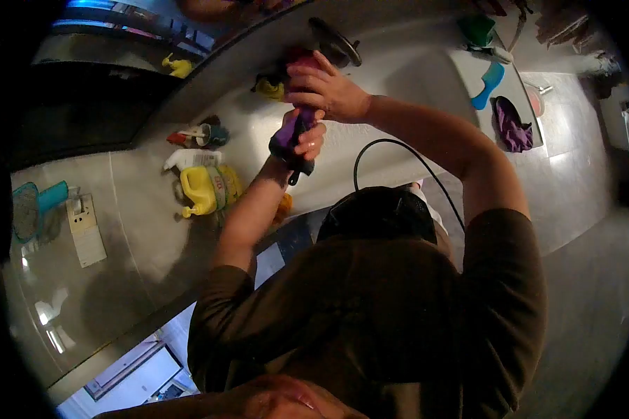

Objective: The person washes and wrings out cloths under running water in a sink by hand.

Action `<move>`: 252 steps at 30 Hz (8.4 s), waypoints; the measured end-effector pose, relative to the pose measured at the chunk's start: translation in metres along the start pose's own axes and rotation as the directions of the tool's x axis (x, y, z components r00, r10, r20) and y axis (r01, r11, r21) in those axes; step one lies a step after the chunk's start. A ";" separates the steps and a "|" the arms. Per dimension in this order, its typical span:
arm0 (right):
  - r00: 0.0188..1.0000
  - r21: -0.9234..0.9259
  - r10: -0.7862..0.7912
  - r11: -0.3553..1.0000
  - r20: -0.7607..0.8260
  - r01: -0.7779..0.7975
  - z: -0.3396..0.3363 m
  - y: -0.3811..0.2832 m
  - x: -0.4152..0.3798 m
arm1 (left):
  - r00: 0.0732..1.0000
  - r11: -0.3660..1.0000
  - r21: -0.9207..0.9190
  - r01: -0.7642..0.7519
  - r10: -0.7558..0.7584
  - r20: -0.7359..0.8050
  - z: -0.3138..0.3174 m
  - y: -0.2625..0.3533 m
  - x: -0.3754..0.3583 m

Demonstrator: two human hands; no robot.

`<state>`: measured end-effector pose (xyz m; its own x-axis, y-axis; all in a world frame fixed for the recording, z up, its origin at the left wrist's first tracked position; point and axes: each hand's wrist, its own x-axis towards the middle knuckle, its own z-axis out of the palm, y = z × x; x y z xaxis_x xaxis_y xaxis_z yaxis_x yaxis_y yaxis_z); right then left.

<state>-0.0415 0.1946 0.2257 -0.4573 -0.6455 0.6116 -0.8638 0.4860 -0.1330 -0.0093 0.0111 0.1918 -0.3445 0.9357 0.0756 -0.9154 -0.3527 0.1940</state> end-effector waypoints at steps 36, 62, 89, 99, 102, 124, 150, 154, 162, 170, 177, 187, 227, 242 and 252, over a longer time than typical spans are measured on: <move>0.507 0.381 0.360 0.367 0.783 -0.849 0.044 0.008 -0.026 | 0.900 -0.895 0.167 0.413 0.373 -0.226 0.023 0.046 0.003; 0.963 -0.264 -0.056 0.956 0.264 0.129 -0.021 0.003 -0.019 | 0.922 0.970 0.080 -0.229 0.242 -0.303 -0.007 0.017 -0.022; 0.898 -0.015 -0.409 0.909 0.163 0.416 -0.099 -0.033 0.100 | 0.999 0.991 0.135 0.004 -0.010 0.044 0.130 -0.001 -0.045; 0.869 0.029 -0.072 0.997 0.489 0.067 -0.052 -0.019 0.083 | 0.680 0.438 0.725 0.532 0.289 -0.674 0.129 0.025 -0.026; 0.803 -0.046 0.083 0.997 0.590 -0.069 -0.044 -0.020 0.080 | 0.593 -0.036 0.680 0.732 0.525 -0.611 0.106 0.032 -0.019; 0.672 0.221 0.495 0.690 0.551 -0.689 0.056 0.011 0.007 | 0.875 -0.858 0.226 0.462 0.398 -0.277 0.050 0.068 0.004; 0.939 -0.246 -0.342 0.907 0.043 0.342 -0.057 -0.018 0.028 | 0.982 0.996 0.090 0.008 0.009 -0.190 0.078 -0.015 -0.043; 0.821 -0.145 -0.554 0.831 -0.138 0.537 -0.079 -0.029 0.069 | 0.994 0.993 -0.113 0.044 -0.033 0.103 0.081 -0.033 -0.029; 0.883 0.001 -0.458 0.888 0.103 0.460 -0.110 -0.041 0.092 | 0.962 0.988 -0.115 0.106 -0.073 0.264 0.107 -0.024 -0.029; 0.913 -0.074 -0.251 0.955 0.321 0.288 -0.116 -0.051 0.103 | 0.954 0.923 0.368 0.110 0.006 -0.300 0.156 0.008 -0.048; 0.827 -0.108 0.072 0.994 0.558 -0.014 -0.065 -0.031 0.086 | 0.626 0.534 0.660 0.529 0.279 -0.728 0.122 0.024 -0.024; 0.646 -0.177 0.287 0.957 0.707 -0.232 0.033 -0.002 0.031 | 0.782 -0.525 0.615 0.589 0.563 -0.269 -0.008 0.030 -0.016; 0.568 0.371 0.108 0.655 0.816 -0.658 0.058 0.010 -0.014 | 0.400 0.074 0.614 0.786 0.695 -0.597 -0.011 -0.085 -0.255; 0.221 0.435 -0.379 0.716 0.899 -0.546 0.154 -0.063 0.014 | -0.267 0.603 0.773 0.200 0.792 -0.549 0.019 -0.161 -0.256; 0.214 0.336 -0.259 0.724 0.942 -0.603 0.124 -0.030 0.056 | -0.108 0.580 0.814 -0.026 0.808 -0.579 -0.016 -0.116 -0.203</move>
<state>-0.0675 0.0707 0.1675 -0.0730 -0.8188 -0.5694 -0.4206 0.5430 -0.7268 0.1635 -0.1382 0.1381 -0.8231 -0.3848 -0.4177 -0.3523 -0.2310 0.9069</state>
